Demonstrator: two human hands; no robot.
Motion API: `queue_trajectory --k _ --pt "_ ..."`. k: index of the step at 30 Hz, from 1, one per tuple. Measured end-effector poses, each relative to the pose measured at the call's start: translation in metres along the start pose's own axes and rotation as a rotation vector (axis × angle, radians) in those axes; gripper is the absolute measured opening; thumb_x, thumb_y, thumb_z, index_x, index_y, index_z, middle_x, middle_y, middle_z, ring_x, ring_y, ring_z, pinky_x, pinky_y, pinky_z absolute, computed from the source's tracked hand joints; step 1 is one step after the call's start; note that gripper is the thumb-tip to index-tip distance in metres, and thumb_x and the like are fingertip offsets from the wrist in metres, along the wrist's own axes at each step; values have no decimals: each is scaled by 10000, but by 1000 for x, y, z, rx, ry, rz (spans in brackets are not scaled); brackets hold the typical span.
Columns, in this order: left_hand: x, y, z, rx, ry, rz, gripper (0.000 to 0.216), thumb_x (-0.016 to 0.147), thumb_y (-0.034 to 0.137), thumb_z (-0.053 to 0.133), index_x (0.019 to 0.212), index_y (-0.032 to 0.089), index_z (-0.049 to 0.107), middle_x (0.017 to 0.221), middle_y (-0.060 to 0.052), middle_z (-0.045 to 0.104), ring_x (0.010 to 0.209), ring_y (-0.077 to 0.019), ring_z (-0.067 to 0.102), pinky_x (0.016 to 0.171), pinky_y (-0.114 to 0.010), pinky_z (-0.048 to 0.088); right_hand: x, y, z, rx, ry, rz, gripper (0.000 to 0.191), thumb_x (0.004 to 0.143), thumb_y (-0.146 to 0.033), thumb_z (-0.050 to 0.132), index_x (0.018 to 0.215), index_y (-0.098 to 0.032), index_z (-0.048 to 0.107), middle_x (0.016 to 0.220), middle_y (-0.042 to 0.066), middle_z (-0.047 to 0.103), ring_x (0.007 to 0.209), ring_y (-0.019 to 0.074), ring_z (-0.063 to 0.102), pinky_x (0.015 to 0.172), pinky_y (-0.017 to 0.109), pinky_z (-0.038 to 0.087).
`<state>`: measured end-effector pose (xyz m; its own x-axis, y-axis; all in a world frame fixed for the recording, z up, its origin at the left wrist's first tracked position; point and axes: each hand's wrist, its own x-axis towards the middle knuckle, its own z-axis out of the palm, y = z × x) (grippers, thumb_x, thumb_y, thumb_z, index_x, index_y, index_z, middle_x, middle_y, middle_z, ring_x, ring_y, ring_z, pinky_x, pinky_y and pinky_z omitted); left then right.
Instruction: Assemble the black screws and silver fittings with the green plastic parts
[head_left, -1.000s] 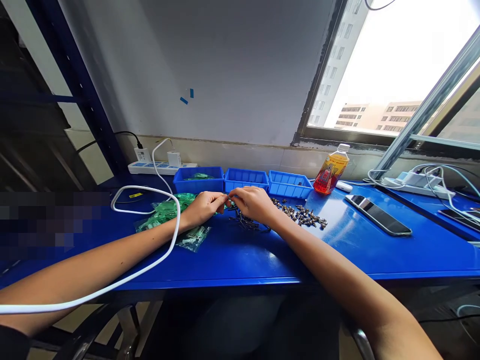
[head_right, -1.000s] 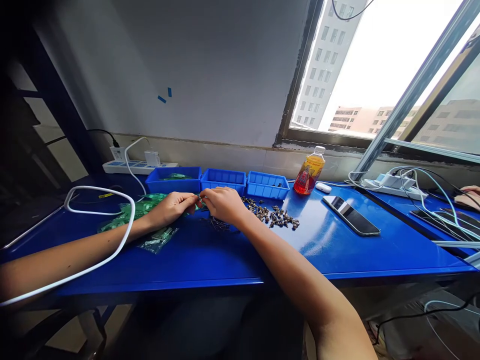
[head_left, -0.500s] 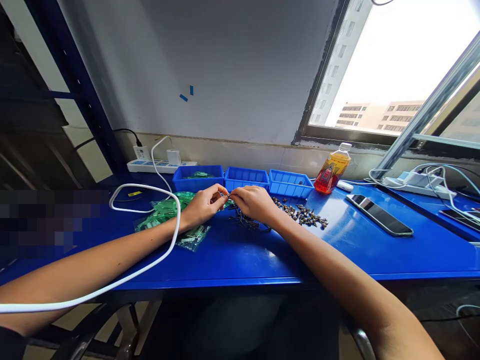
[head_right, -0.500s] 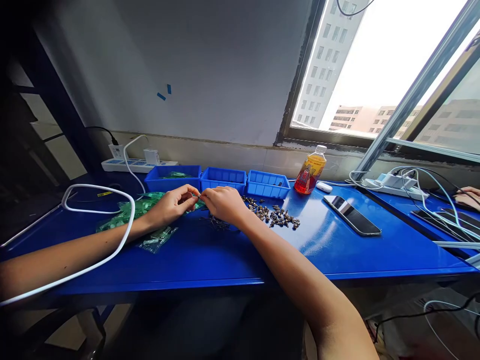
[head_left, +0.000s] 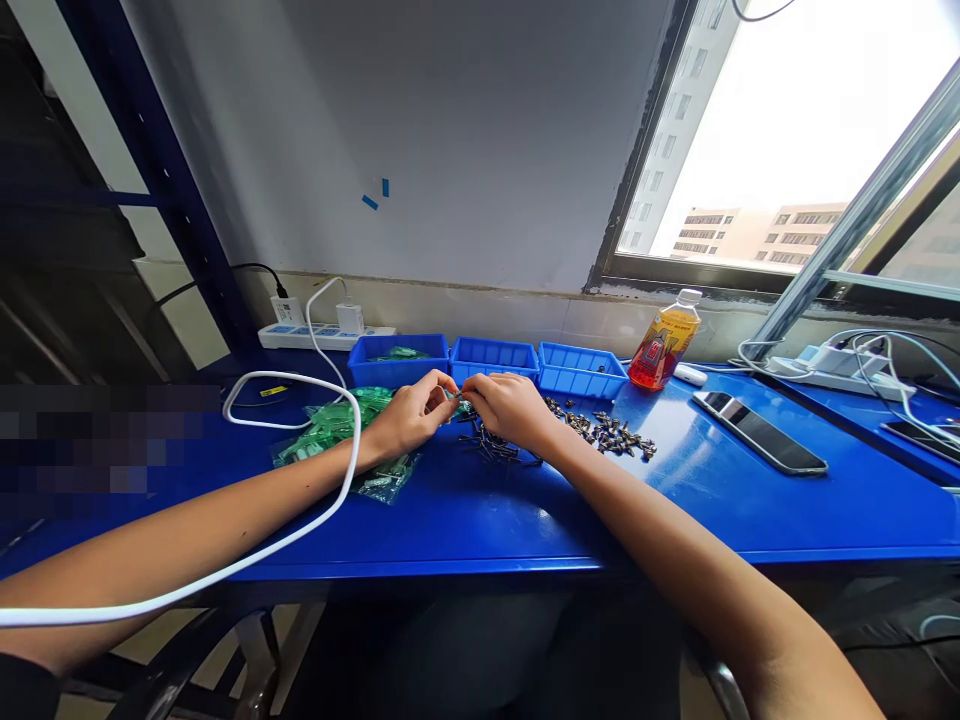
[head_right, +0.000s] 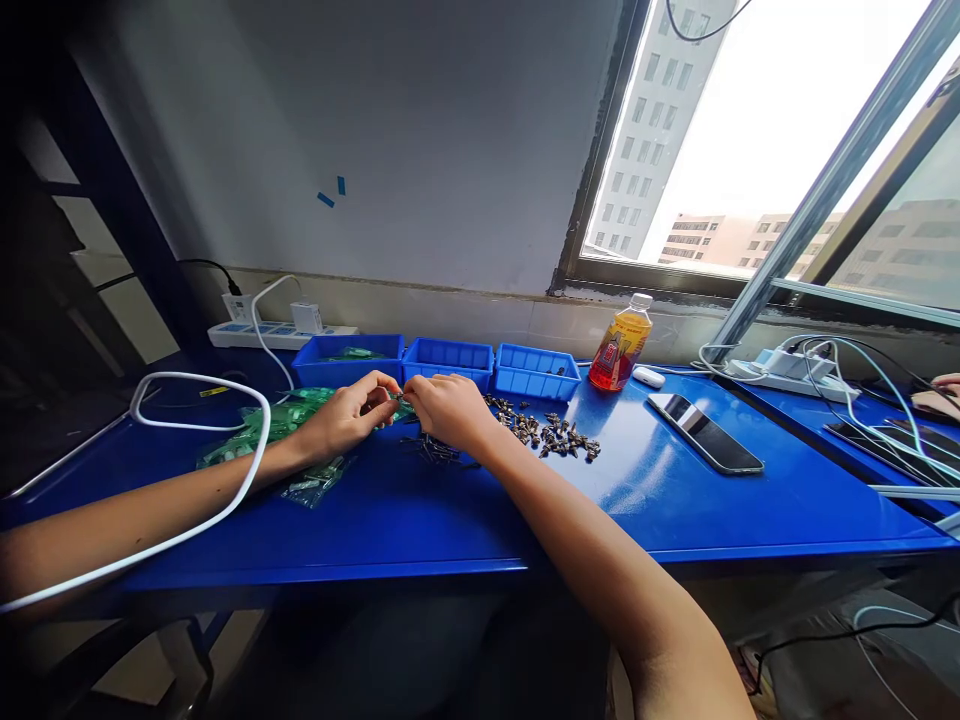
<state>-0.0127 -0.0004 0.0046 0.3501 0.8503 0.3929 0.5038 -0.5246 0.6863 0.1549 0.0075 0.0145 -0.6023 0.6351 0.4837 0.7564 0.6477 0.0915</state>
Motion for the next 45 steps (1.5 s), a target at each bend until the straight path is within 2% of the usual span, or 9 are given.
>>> queue_trajectory --k 12,17,20,23,26,28,34,38,45 --pt "-2 2 -2 122 38 71 308 804 451 366 708 190 499 561 22 545 527 -129 491 532 -235 368 0 -5 -5 30 -49 14 197 904 -248 457 1029 -150 573 891 84 701 843 175 649 667 242 388" --pt "-1 1 -2 218 -15 92 322 821 447 355 782 183 535 610 12 574 554 -137 513 555 -243 386 2 4 -13 43 -41 94 191 903 -224 436 1004 -156 583 909 80 703 846 180 648 665 242 392" --pt "-1 -2 -1 302 -68 138 295 818 400 383 877 180 571 710 -15 614 646 -162 558 614 -266 427 0 22 -18 58 37 218 195 898 -212 425 997 -173 589 909 66 704 823 175 646 654 241 389" --pt "3 -5 3 391 -120 257 295 819 322 402 988 169 590 871 -59 639 823 -201 575 756 -320 462 -5 47 -23 49 165 338 194 881 -228 431 949 -182 607 829 53 703 733 170 633 618 245 376" --pt "8 -9 9 494 -172 407 370 798 167 401 1131 170 562 1060 -81 617 974 -211 531 891 -355 436 -12 69 -28 37 313 452 168 842 -230 467 887 -176 620 737 38 683 659 158 598 608 246 365" --pt "10 -11 12 534 -219 453 427 777 86 391 1162 165 560 1131 -88 593 1026 -207 508 926 -350 426 -18 79 -33 35 376 548 160 824 -233 480 848 -169 625 705 37 668 625 157 578 593 250 355" --pt "8 -8 13 536 -209 430 334 833 123 406 1084 174 621 1059 -87 623 1007 -212 512 901 -348 447 -33 98 -45 65 479 745 121 776 -241 537 758 -153 618 648 46 630 605 169 549 585 260 350" --pt "7 -6 13 535 -241 462 398 814 79 397 1139 183 600 1110 -87 616 1040 -210 501 915 -347 432 -41 108 -48 108 500 791 142 778 -249 522 732 -150 613 614 47 613 573 169 536 575 268 355" --pt "4 -8 8 485 -204 415 275 828 148 403 940 177 653 939 -78 646 912 -204 544 821 -328 457 -50 119 -48 92 550 834 189 769 -266 501 674 -157 623 652 88 646 585 185 546 570 285 363"
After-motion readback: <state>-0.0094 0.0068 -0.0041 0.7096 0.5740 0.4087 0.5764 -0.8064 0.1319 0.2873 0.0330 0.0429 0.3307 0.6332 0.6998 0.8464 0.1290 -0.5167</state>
